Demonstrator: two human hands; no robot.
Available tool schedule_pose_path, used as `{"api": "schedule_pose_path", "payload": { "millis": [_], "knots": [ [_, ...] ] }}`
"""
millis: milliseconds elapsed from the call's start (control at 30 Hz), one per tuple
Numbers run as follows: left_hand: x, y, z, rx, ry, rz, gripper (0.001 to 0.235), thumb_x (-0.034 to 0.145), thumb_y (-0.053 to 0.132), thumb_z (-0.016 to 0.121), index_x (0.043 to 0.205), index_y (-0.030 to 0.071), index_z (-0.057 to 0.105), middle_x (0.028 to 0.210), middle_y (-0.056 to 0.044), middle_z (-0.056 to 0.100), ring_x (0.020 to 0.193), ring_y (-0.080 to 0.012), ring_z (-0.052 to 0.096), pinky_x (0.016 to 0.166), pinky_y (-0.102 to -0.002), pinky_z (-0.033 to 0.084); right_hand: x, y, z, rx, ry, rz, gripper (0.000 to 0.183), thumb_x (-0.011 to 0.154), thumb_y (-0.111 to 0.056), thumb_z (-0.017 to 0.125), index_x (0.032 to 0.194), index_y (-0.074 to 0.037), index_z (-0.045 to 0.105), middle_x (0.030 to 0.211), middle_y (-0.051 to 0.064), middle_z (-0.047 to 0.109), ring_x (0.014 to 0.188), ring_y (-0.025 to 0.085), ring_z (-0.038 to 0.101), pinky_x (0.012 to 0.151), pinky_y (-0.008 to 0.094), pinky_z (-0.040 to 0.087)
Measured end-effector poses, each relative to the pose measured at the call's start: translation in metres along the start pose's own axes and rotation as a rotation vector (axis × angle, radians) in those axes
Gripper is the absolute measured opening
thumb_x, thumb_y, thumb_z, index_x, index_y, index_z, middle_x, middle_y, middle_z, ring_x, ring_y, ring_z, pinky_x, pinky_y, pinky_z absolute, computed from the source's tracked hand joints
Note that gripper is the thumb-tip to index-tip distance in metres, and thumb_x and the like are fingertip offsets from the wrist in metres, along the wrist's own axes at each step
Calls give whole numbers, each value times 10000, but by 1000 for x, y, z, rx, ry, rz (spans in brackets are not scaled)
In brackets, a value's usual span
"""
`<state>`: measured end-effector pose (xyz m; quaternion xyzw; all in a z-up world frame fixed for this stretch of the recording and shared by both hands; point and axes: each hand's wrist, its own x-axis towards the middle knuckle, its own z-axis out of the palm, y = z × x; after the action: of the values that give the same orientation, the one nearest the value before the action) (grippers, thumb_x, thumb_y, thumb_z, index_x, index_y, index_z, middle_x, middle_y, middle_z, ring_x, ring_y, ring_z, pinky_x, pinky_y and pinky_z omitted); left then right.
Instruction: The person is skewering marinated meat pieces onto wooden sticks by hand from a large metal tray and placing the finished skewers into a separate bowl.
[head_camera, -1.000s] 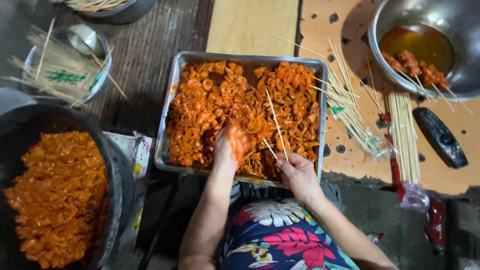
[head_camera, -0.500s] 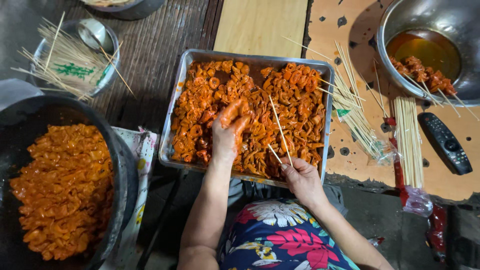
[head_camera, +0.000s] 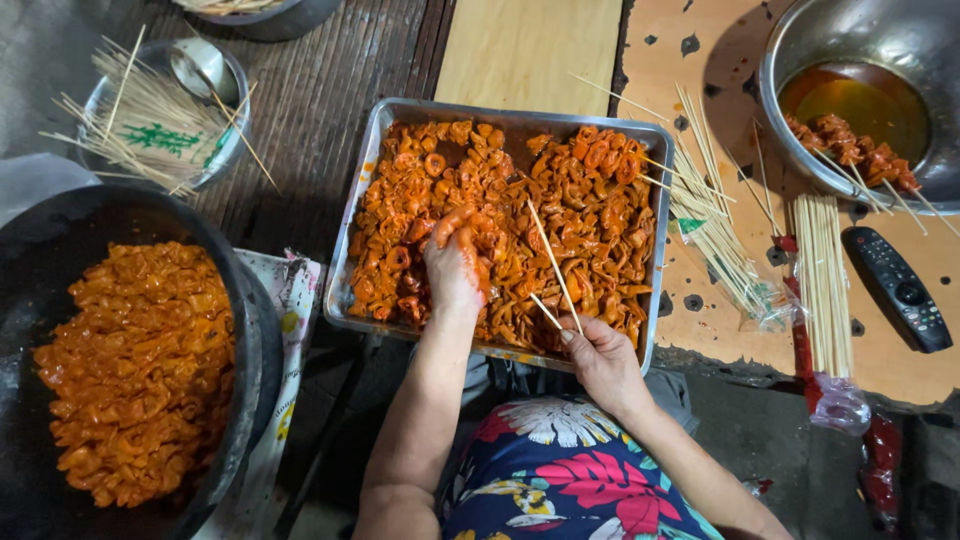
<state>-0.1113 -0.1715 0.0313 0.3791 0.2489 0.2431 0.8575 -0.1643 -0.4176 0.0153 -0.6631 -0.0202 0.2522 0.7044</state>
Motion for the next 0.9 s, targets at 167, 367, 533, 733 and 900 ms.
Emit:
{"api": "schedule_pose_path", "payload": {
  "millis": [167,367,533,733,900],
  "knots": [
    [0,-5,-12,133,-76,64,215,1052,79,500,1207,32,642,977,-116,694,649,-149,625,523,-297,547,-2,2,-2,-30,8,-8,157,999,-110,645,1100,-54,752,769,-62,605,679,44,480,599,219,416],
    [-12,13,-11,362,-118,160,222,1047,14,529,1222,9,665,1052,-94,707,607,-132,417,505,-282,330,-2,1,-4,-96,20,-65,148,983,-90,659,1087,-44,754,818,-53,657,759,44,553,690,222,479],
    [-26,35,4,851,-245,686,322,931,-96,565,1216,22,658,1125,-125,723,1007,-224,702,851,-308,558,-7,-4,-5,-112,-1,-79,138,986,-77,668,1072,-25,762,856,-32,672,802,57,577,732,230,493],
    [-36,59,5,1217,-412,981,426,756,-111,619,1159,24,645,1107,-200,693,1030,-387,673,907,-416,549,-11,-11,-11,-108,-35,-118,160,960,-48,664,1093,-13,746,963,4,715,913,86,630,839,240,518],
    [-20,36,-18,1030,-378,748,294,925,-105,563,1153,42,676,1112,-122,728,1039,-264,695,918,-356,559,-10,-9,-5,-195,-53,-172,177,946,-41,663,1106,-8,733,975,34,711,939,109,658,856,253,525]
  ]
}}
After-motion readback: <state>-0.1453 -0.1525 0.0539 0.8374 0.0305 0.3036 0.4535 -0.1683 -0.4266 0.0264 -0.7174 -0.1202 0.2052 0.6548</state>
